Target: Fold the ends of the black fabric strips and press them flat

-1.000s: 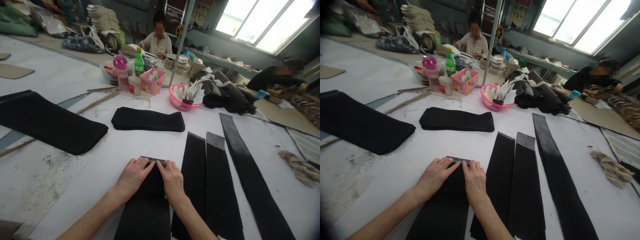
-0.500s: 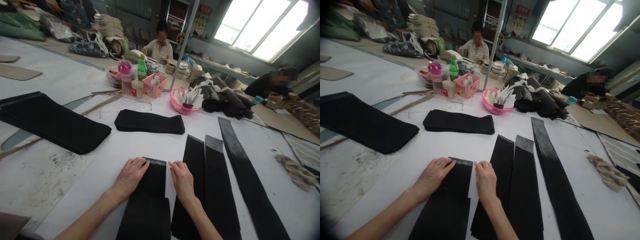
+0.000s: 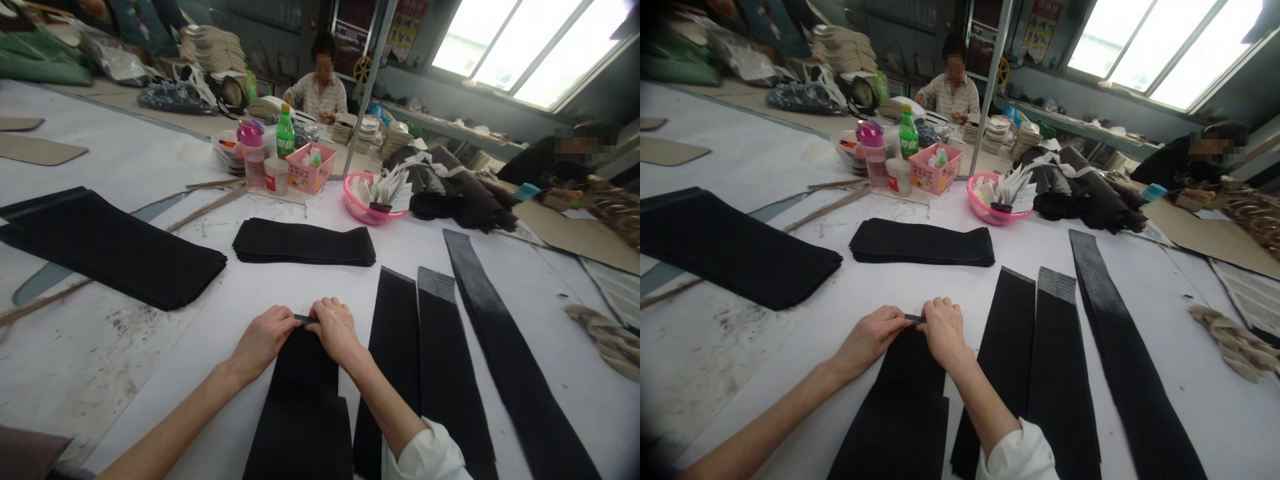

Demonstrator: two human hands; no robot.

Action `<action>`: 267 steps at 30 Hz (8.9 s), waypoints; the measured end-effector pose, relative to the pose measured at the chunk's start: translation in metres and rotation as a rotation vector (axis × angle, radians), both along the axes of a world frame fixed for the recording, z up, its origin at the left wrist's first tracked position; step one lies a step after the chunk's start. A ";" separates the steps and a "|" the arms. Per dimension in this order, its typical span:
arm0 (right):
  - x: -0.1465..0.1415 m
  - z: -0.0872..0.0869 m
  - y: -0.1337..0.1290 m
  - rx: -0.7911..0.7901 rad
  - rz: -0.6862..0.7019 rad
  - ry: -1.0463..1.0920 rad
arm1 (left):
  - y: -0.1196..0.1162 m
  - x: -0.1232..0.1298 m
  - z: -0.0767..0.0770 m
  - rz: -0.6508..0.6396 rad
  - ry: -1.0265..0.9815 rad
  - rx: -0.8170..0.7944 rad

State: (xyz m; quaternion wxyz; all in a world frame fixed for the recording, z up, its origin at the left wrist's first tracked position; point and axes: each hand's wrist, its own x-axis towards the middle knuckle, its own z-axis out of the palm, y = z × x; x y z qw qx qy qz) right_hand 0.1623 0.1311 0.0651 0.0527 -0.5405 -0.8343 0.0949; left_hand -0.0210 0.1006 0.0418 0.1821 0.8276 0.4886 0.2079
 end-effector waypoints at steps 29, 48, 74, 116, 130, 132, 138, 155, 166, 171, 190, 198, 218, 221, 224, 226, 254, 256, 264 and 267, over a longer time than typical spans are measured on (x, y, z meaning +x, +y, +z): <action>0.017 -0.021 -0.008 0.083 0.133 0.282 | 0.010 -0.002 -0.003 -0.048 0.093 0.086; 0.016 -0.026 -0.017 0.218 0.281 0.166 | 0.000 0.003 -0.009 -0.139 0.389 0.300; 0.040 -0.024 -0.014 0.211 0.339 0.158 | -0.008 0.009 0.005 -0.182 0.575 0.292; 0.068 -0.022 -0.012 0.280 0.355 0.150 | -0.003 0.041 0.007 -0.237 0.567 0.327; 0.071 -0.024 -0.015 0.240 0.350 0.080 | -0.003 0.052 0.018 -0.232 0.625 0.295; 0.074 -0.022 -0.014 0.234 0.373 0.081 | -0.003 0.052 0.017 -0.240 0.622 0.290; 0.081 -0.021 -0.017 0.212 0.347 0.090 | -0.003 0.052 0.017 -0.256 0.593 0.290; 0.086 -0.027 -0.023 0.216 0.233 0.156 | -0.003 0.057 0.019 -0.250 0.601 0.277; 0.087 -0.031 -0.028 0.105 0.071 0.368 | -0.002 0.058 0.014 -0.253 0.624 0.288; 0.089 -0.029 -0.031 0.163 0.133 0.263 | -0.001 0.058 0.014 -0.251 0.618 0.295; 0.083 -0.022 -0.031 0.103 0.032 0.299 | -0.005 0.058 0.015 -0.215 0.606 0.352; 0.078 -0.030 -0.045 0.243 0.196 0.114 | -0.011 0.045 0.003 -0.182 0.629 0.384; 0.076 -0.018 -0.040 0.140 0.074 0.148 | -0.025 -0.002 -0.009 -0.009 0.625 0.460; 0.066 -0.009 -0.035 0.116 0.032 0.180 | -0.027 -0.005 -0.016 0.021 0.554 0.480; 0.052 -0.008 -0.036 0.171 0.123 0.127 | -0.027 -0.007 -0.017 0.056 0.482 0.432; 0.044 -0.012 -0.039 0.213 0.166 0.077 | -0.026 -0.005 -0.012 0.067 0.463 0.371; 0.058 -0.016 -0.061 0.232 -0.047 -0.007 | -0.030 -0.014 -0.010 0.025 0.491 0.429; 0.054 -0.004 -0.056 0.166 -0.097 0.026 | -0.032 -0.016 -0.014 0.036 0.437 0.441; 0.009 0.020 -0.022 -0.049 -0.155 0.122 | -0.037 -0.016 -0.021 0.107 0.223 0.409; 0.007 0.025 -0.016 -0.152 -0.147 0.181 | -0.036 -0.016 -0.016 0.131 0.021 0.265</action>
